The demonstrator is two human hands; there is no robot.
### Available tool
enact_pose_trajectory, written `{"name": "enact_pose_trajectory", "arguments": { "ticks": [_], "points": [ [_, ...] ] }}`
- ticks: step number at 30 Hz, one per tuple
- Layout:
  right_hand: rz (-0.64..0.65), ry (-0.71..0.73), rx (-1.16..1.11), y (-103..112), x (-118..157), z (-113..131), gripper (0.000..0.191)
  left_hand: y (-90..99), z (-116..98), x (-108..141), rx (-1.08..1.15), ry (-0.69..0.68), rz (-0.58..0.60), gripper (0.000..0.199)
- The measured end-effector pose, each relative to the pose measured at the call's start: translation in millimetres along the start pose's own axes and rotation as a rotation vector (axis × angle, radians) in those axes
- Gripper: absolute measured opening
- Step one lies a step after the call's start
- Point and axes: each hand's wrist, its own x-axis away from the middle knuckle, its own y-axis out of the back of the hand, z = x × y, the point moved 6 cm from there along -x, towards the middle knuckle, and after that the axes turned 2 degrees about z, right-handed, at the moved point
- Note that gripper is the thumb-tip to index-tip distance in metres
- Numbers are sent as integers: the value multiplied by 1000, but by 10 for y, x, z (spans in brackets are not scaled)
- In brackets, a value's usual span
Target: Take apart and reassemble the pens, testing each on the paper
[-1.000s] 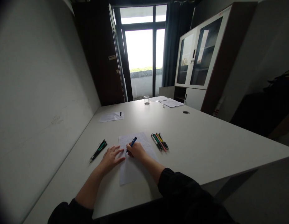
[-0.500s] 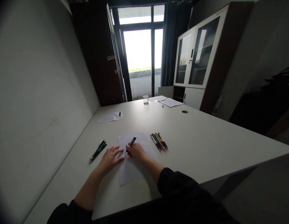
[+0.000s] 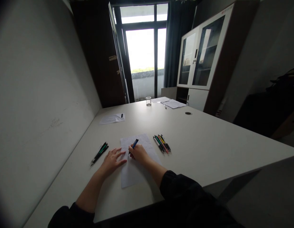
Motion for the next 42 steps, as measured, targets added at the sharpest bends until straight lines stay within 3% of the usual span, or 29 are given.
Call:
{"name": "enact_pose_trajectory", "arguments": {
  "ticks": [26,42],
  "points": [
    [40,16,3,-6,7,42,29,-44,36,-19,-6,-6,-3,55],
    [24,-4,-12,-1,-60,-67,31,-18,15,-6,-15,-8,1,54]
  ]
}}
